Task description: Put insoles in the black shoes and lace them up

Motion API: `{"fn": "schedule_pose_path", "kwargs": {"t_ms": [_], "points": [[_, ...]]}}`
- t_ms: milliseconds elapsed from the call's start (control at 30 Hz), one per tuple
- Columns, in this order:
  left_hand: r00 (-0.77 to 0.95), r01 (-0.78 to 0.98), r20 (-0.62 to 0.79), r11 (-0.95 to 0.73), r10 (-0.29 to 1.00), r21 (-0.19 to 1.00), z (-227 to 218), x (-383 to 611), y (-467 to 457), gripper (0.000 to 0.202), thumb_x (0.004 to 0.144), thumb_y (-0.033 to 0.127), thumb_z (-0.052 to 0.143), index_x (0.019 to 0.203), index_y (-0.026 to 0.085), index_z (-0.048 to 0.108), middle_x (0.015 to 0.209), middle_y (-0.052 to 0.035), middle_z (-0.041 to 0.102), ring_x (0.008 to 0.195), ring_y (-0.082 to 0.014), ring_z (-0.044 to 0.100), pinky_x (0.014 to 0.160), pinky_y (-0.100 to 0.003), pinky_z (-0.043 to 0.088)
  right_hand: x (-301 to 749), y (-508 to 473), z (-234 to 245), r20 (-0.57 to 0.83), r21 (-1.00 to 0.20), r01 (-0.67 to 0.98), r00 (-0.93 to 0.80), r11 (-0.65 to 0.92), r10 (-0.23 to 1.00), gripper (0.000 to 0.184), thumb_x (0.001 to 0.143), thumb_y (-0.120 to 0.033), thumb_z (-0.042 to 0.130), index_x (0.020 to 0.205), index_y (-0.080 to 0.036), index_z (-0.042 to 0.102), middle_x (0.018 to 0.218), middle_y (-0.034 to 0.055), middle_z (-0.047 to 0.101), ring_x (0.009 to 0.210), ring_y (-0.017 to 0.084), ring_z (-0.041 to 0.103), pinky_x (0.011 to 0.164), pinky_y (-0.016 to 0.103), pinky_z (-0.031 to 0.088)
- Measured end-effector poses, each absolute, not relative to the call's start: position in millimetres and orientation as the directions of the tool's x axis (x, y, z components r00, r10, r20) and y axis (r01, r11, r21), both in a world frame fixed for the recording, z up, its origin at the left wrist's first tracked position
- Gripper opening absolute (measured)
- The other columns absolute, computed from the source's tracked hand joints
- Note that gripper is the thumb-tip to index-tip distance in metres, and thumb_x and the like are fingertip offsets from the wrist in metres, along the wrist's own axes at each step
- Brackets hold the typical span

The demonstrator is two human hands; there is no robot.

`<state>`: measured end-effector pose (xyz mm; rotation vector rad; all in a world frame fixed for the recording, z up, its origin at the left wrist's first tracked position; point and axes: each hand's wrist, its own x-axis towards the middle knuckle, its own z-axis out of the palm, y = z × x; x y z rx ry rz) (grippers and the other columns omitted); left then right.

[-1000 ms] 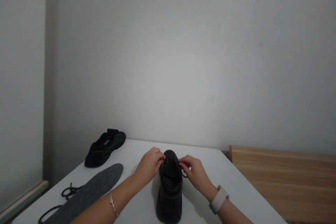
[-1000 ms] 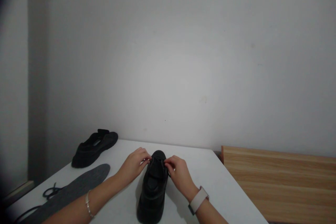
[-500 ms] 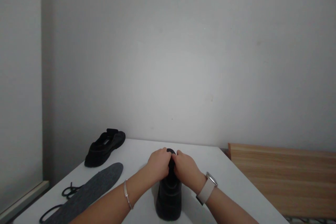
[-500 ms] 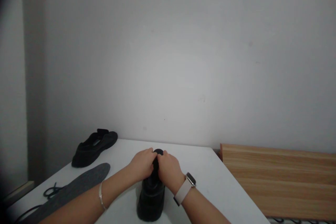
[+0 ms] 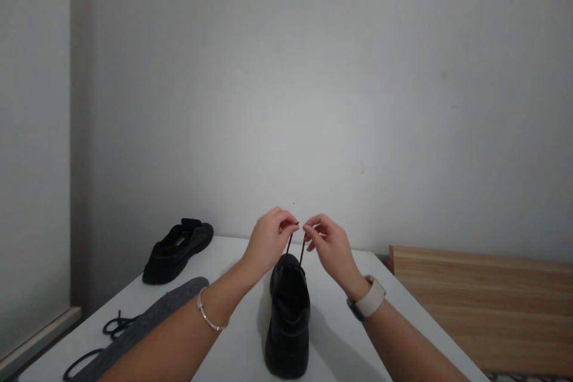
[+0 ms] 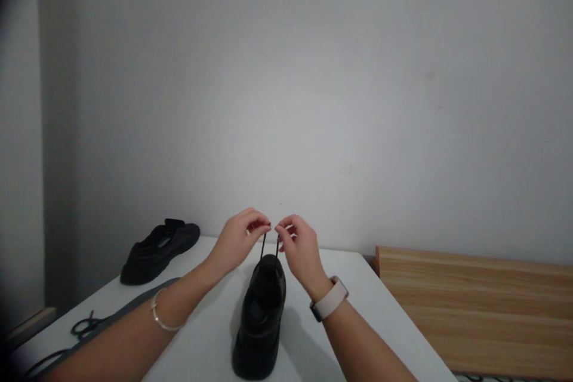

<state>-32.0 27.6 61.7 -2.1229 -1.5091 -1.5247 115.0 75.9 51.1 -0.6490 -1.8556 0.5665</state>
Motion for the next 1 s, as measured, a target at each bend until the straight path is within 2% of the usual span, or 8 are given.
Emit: {"fn": "schedule_pose_path", "kwargs": {"t_ms": [100, 233, 367, 467, 633, 800, 933, 1000], "points": [[-0.097, 0.617, 0.761, -0.562, 0.641, 0.552, 77.2, -33.4, 26.9, 0.007, 0.076, 0.023, 0.063, 0.073, 0.017, 0.066, 0.070, -0.0011, 0.062, 0.064, -0.0143, 0.057, 0.063, -0.026, 0.044, 113.9, 75.7, 67.8, 0.708, -0.690, -0.023, -0.225, 0.723, 0.669, 0.019, 0.080, -0.036, 0.060, 0.078, -0.017, 0.057, 0.061, -0.0005, 0.059, 0.054, 0.014, 0.058, 0.053, 0.027, 0.049], [-0.156, 0.302, 0.601, -0.541, 0.784, 0.785, 72.3, -28.8, 31.5, 0.010, 0.075, 0.025, 0.064, 0.076, 0.015, 0.063, 0.061, -0.0012, 0.064, 0.059, -0.0153, 0.062, 0.059, -0.026, 0.047, 109.9, 77.3, 67.5, 0.722, -0.682, -0.093, -0.240, 0.725, 0.649, 0.020, 0.077, -0.036, 0.063, 0.077, -0.017, 0.060, 0.067, 0.0006, 0.061, 0.060, 0.014, 0.057, 0.056, 0.027, 0.049], [-0.119, 0.028, 0.473, -0.473, 0.873, 0.880, 67.4, -24.9, 34.9, 0.022, 0.071, 0.032, 0.070, 0.079, 0.013, 0.061, 0.064, -0.0042, 0.068, 0.064, -0.0165, 0.065, 0.065, -0.029, 0.050, 107.8, 81.9, 64.9, 0.778, -0.613, -0.055, -0.221, 0.788, 0.589, 0.014, 0.078, -0.031, 0.063, 0.076, -0.017, 0.064, 0.078, 0.0028, 0.063, 0.073, 0.015, 0.057, 0.065, 0.028, 0.048], [-0.045, -0.093, 0.416, -0.419, 0.908, 0.903, 67.2, -24.7, 34.4, 0.032, 0.066, 0.038, 0.075, 0.080, 0.013, 0.060, 0.067, -0.0052, 0.069, 0.065, -0.0151, 0.064, 0.069, -0.030, 0.050, 104.8, 84.7, 65.2, 0.780, -0.615, -0.084, -0.212, 0.784, 0.589, 0.013, 0.076, -0.030, 0.065, 0.074, -0.017, 0.064, 0.077, 0.0025, 0.062, 0.072, 0.015, 0.055, 0.063, 0.027, 0.047], [0.001, -0.181, 0.429, -0.422, 0.903, 0.889, 59.4, -27.5, 36.0, 0.033, 0.060, 0.029, 0.080, 0.078, 0.012, 0.059, 0.073, -0.0041, 0.068, 0.071, -0.0149, 0.064, 0.073, -0.030, 0.047, 96.4, 85.7, 52.8, 0.677, -0.736, -0.233, -0.243, 0.636, 0.695, 0.017, 0.075, -0.034, 0.066, 0.078, -0.017, 0.065, 0.074, 0.0025, 0.062, 0.066, 0.014, 0.053, 0.057, 0.026, 0.044], [-0.049, -0.163, 0.471, -0.472, 0.881, 0.867, 54.2, -32.5, 39.0, 0.025, 0.062, 0.025, 0.076, 0.076, 0.013, 0.059, 0.069, -0.0019, 0.065, 0.067, -0.0144, 0.061, 0.071, -0.030, 0.047, 99.9, 90.0, 31.1, 0.615, -0.788, -0.309, -0.355, 0.532, 0.704, 0.027, 0.082, -0.037, 0.059, 0.101, -0.019, 0.065, 0.069, -0.0013, 0.058, 0.059, 0.011, 0.047, 0.060, 0.026, 0.039], [-0.034, -0.094, 0.481, -0.482, 0.876, 0.871, 55.5, -33.5, 39.1, 0.020, 0.064, 0.021, 0.074, 0.076, 0.013, 0.060, 0.068, -0.0005, 0.063, 0.064, -0.0117, 0.058, 0.065, -0.025, 0.044, 107.0, 94.0, 24.1, 0.570, -0.822, -0.311, -0.453, 0.478, 0.685, 0.023, 0.077, -0.034, 0.065, 0.093, -0.018, 0.067, 0.075, 0.0006, 0.061, 0.060, 0.011, 0.047, 0.058, 0.026, 0.038], [-0.002, -0.076, 0.496, -0.495, 0.868, 0.866, 55.2, -35.3, 39.4, 0.024, 0.066, 0.022, 0.074, 0.084, 0.013, 0.061, 0.068, -0.0002, 0.064, 0.064, -0.0117, 0.058, 0.064, -0.025, 0.043, 109.3, 94.1, 24.0, 0.552, -0.833, -0.339, -0.450, 0.438, 0.702, 0.020, 0.075, -0.032, 0.069, 0.088, -0.018, 0.067, 0.076, 0.0007, 0.062, 0.059, 0.010, 0.046, 0.056, 0.025, 0.036]]}}
